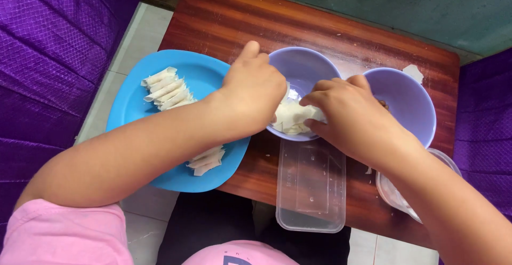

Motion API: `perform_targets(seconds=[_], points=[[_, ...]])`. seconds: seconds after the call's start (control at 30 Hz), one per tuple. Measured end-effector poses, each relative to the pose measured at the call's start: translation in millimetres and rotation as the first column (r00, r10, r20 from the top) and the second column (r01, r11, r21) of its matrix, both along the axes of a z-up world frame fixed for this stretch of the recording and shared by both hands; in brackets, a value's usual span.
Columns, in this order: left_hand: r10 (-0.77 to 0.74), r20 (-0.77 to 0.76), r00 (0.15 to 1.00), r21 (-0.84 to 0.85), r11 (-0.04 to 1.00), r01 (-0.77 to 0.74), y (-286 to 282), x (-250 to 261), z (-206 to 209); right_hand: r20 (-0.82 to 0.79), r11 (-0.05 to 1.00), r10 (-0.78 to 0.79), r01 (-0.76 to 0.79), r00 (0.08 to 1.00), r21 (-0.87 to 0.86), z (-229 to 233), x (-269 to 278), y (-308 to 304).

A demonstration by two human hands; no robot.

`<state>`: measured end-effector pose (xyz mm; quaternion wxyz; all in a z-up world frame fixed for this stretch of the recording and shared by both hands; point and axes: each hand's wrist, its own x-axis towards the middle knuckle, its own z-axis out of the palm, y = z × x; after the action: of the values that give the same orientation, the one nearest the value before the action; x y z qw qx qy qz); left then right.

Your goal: The person is manually wrapping individual peanuts in small square dough wrappers and arranging the finished rolls on a blue plate.

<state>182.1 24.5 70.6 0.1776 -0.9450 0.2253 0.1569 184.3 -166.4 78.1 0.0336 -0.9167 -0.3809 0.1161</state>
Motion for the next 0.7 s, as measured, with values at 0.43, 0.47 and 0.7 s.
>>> perform_targets(seconds=[0.43, 0.47, 0.7], points=[[0.080, 0.159, 0.984, -0.320, 0.947, -0.026, -12, 10, -39, 0.131, 0.977, 0.037, -0.008, 0.991, -0.211, -44, 31, 20], [0.087, 0.157, 0.984, -0.370, 0.929, -0.023, -10, 10, -38, 0.121, 0.990, 0.012, 0.006, 0.993, -0.141, -36, 29, 21], [0.083, -0.012, 0.996, -0.440, 0.894, -0.080, 9, 23, -3, 0.029, 0.944, -0.125, 0.109, 0.992, 0.312, 1, 28, 3]])
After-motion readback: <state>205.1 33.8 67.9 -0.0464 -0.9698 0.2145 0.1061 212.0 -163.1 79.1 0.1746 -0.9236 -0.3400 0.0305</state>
